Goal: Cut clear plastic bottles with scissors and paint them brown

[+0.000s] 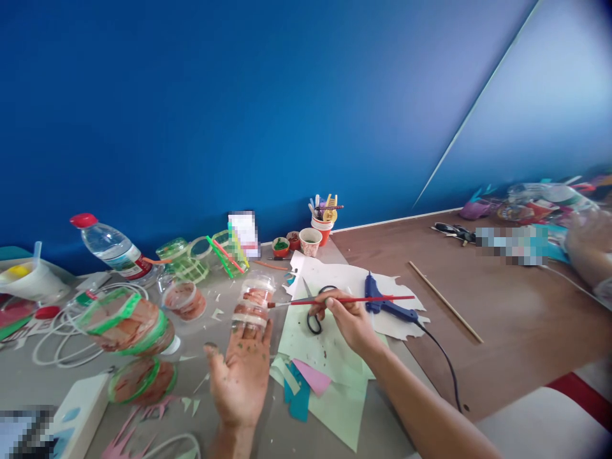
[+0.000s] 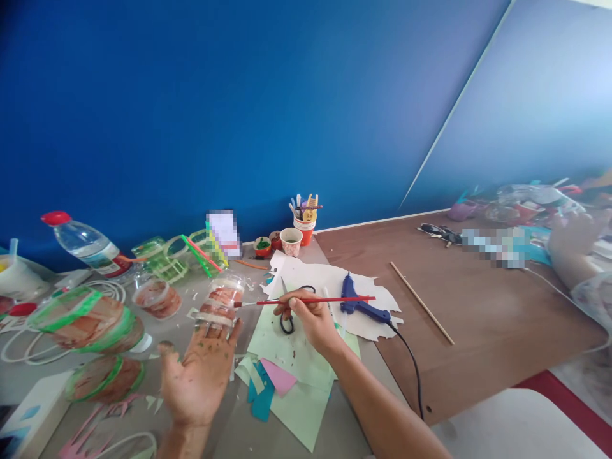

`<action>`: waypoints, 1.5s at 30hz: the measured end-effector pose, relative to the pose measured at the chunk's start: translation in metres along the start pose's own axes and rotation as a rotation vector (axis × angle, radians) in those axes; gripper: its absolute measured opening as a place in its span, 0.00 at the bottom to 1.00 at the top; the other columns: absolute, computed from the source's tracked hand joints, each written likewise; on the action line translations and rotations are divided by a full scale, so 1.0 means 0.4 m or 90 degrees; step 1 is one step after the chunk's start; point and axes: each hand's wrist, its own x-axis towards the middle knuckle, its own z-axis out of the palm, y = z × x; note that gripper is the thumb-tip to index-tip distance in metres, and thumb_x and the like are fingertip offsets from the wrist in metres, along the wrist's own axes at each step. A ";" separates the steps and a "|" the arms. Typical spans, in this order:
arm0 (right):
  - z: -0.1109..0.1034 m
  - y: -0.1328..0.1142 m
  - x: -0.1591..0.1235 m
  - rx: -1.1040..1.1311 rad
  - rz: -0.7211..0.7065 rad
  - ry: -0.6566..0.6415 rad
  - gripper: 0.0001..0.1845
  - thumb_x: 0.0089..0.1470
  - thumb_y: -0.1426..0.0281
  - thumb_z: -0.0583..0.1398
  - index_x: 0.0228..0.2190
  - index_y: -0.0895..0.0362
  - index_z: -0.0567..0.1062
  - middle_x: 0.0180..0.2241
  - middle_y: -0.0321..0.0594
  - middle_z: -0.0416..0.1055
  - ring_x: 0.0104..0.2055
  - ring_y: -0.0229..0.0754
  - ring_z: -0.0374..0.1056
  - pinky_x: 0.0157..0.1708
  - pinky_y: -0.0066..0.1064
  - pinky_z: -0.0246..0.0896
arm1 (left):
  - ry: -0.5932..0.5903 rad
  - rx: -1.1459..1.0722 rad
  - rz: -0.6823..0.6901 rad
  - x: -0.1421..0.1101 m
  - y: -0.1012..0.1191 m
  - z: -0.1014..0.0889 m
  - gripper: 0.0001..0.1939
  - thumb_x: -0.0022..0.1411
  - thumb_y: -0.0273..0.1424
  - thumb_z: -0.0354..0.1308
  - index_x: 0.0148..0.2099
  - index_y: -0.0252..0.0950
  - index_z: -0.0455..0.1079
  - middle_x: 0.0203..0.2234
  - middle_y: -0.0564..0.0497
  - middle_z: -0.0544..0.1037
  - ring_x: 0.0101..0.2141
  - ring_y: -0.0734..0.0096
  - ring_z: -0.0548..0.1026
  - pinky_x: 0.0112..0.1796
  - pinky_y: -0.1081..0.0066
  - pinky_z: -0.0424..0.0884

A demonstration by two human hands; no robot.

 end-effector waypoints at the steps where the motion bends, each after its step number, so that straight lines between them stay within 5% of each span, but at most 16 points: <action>1: -0.001 -0.001 0.000 -0.002 -0.002 0.009 0.10 0.56 0.64 0.61 0.33 0.57 0.79 0.26 0.41 0.77 0.26 0.39 0.70 0.27 0.30 0.65 | -0.004 -0.017 -0.006 0.001 0.004 -0.001 0.32 0.60 0.57 0.43 0.51 0.41 0.73 0.53 0.46 0.74 0.60 0.57 0.63 0.62 0.52 0.51; 8: 0.006 -0.002 -0.004 0.008 -0.007 -0.020 0.10 0.57 0.63 0.60 0.34 0.55 0.79 0.29 0.42 0.77 0.27 0.39 0.69 0.29 0.33 0.65 | -0.086 -0.102 -0.078 0.004 0.017 -0.018 0.31 0.62 0.53 0.43 0.53 0.38 0.72 0.53 0.42 0.74 0.58 0.56 0.65 0.62 0.48 0.48; 15: -0.005 -0.007 -0.003 -0.037 -0.046 -0.006 0.09 0.58 0.64 0.59 0.35 0.54 0.78 0.28 0.41 0.77 0.29 0.41 0.69 0.29 0.33 0.66 | -0.147 -0.138 -0.037 0.004 0.016 -0.026 0.34 0.64 0.52 0.42 0.62 0.34 0.61 0.58 0.39 0.67 0.61 0.53 0.60 0.62 0.43 0.41; 25: 0.005 -0.069 -0.009 -0.338 -0.285 -0.251 0.13 0.60 0.73 0.54 0.41 0.53 0.77 0.35 0.46 0.76 0.37 0.46 0.70 0.39 0.41 0.65 | -0.169 -0.117 -0.055 0.008 0.026 -0.034 0.35 0.64 0.51 0.41 0.62 0.32 0.62 0.62 0.37 0.60 0.63 0.49 0.54 0.62 0.40 0.41; 45: -0.009 -0.067 -0.001 -0.265 -0.207 -0.239 0.13 0.60 0.71 0.55 0.41 0.53 0.78 0.38 0.47 0.75 0.40 0.47 0.69 0.40 0.41 0.66 | -0.228 -0.189 -0.087 0.010 0.041 -0.010 0.37 0.66 0.50 0.37 0.69 0.33 0.43 0.64 0.39 0.52 0.65 0.53 0.49 0.61 0.38 0.32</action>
